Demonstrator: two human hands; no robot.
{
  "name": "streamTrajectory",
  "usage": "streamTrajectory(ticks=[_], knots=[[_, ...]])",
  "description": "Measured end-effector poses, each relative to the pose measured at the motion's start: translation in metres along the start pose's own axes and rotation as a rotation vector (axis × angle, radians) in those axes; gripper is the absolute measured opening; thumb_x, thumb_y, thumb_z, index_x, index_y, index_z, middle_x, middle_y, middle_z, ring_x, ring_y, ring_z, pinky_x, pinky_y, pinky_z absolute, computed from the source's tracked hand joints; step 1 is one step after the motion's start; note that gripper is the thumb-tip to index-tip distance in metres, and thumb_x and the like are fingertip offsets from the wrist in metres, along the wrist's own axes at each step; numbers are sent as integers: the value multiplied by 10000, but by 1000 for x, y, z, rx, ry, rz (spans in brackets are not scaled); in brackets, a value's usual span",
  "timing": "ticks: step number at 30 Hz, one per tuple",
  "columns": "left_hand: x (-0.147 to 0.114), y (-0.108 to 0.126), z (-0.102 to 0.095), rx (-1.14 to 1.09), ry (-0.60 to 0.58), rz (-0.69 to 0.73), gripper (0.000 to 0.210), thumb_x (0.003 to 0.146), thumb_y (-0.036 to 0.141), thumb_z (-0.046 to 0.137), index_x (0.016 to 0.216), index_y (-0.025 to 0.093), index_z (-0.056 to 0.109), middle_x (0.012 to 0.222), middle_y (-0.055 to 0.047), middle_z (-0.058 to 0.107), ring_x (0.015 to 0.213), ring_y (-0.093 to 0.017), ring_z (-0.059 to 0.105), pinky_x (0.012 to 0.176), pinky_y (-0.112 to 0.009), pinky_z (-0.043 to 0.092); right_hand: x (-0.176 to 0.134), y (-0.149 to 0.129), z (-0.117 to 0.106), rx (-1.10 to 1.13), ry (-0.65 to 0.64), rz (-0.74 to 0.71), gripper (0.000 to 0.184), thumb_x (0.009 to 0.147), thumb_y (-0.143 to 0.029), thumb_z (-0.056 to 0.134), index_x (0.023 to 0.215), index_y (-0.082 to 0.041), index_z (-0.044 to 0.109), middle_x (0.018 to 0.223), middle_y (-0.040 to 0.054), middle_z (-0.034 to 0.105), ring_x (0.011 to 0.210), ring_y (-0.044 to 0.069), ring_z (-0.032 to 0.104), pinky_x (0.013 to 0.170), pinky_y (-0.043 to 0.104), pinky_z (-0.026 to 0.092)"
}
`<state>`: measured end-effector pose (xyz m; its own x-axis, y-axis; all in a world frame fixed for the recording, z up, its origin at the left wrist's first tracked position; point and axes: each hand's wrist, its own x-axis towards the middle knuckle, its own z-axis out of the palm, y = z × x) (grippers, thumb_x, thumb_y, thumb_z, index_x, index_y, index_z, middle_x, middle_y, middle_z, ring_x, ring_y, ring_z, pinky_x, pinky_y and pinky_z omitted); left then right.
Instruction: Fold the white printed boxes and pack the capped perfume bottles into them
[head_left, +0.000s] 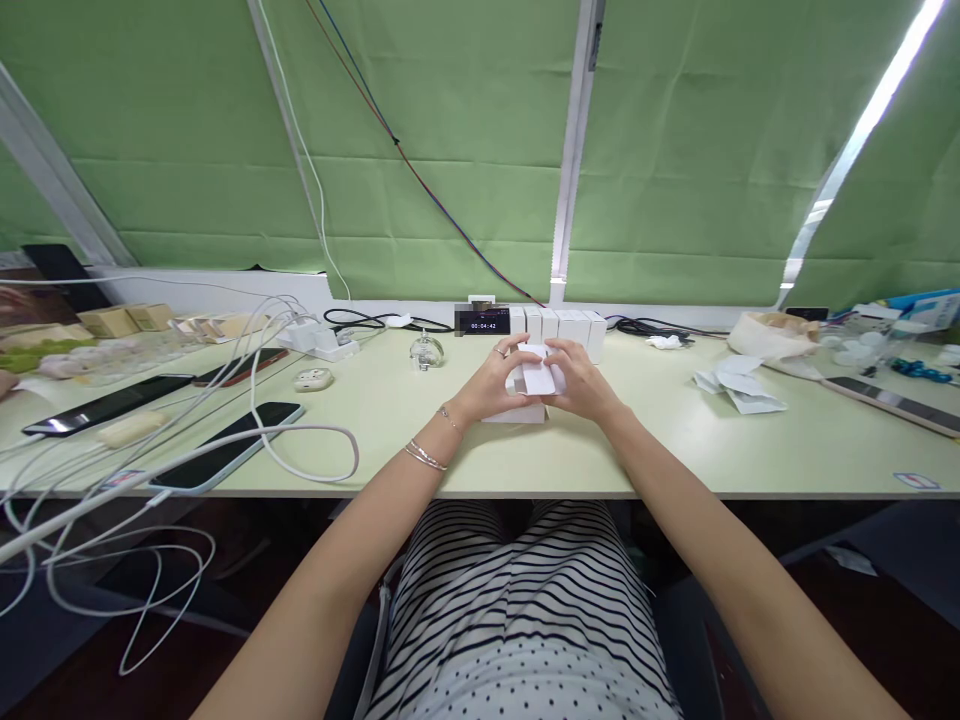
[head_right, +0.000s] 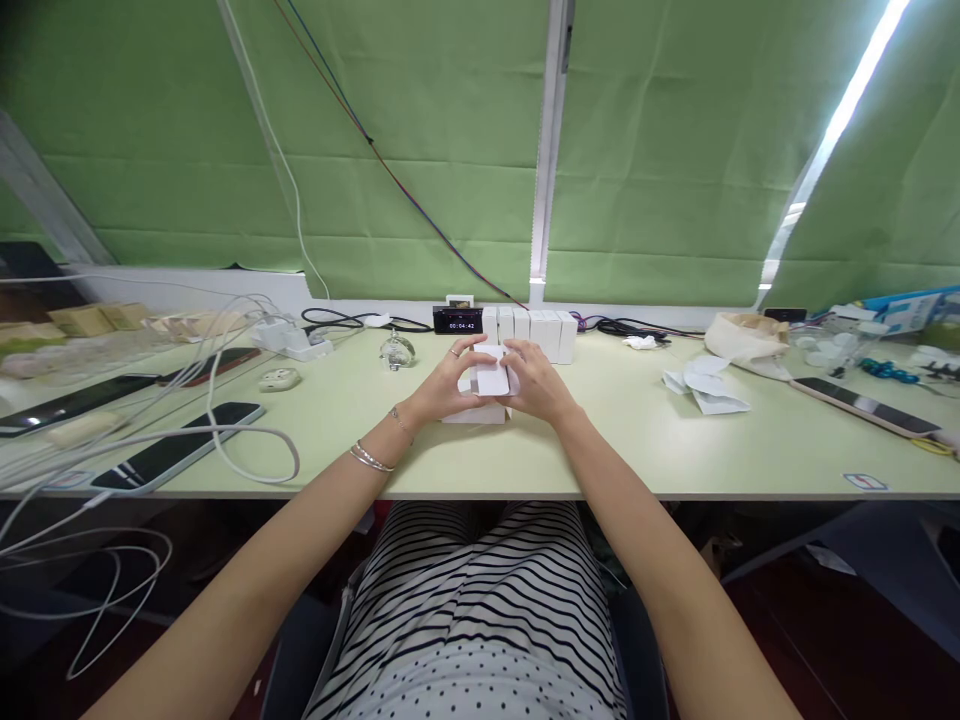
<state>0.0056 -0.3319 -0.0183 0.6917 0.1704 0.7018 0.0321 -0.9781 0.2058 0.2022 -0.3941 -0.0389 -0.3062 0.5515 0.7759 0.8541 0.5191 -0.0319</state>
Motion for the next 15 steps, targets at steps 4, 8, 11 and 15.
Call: streamTrajectory(ticks=[4,8,11,15], knots=[[0,-4,2,-27,30,-16,737,644,538,736,1225,204,429,1414,-197,279,1364,-343,244,1081,-531,297,2,-5,-2,-19,25,3,448,726,-564,627,989,-239,466,1252,176,471,1182,335,445,953,540,389],[0,-6,4,-60,72,-18,817,663,527,727,1305,220,325,1309,-164,421,1241,-313,416,1008,-492,393,4,-8,-4,-8,7,2,458,733,-531,627,1036,-240,446,1250,170,484,1197,335,442,960,547,382],[0,-3,2,-62,80,2,733,692,478,718,1282,231,360,1252,-133,460,1185,-289,451,959,-460,436,3,-9,-3,7,0,-4,464,729,-483,642,1065,-241,433,1256,164,481,1204,329,438,956,540,393],[2,2,0,-53,87,11,697,700,478,712,1273,241,393,1224,-121,474,1159,-277,453,955,-458,433,2,-8,-2,24,3,-17,456,724,-469,657,1050,-229,445,1265,177,463,1206,328,430,955,530,405]])
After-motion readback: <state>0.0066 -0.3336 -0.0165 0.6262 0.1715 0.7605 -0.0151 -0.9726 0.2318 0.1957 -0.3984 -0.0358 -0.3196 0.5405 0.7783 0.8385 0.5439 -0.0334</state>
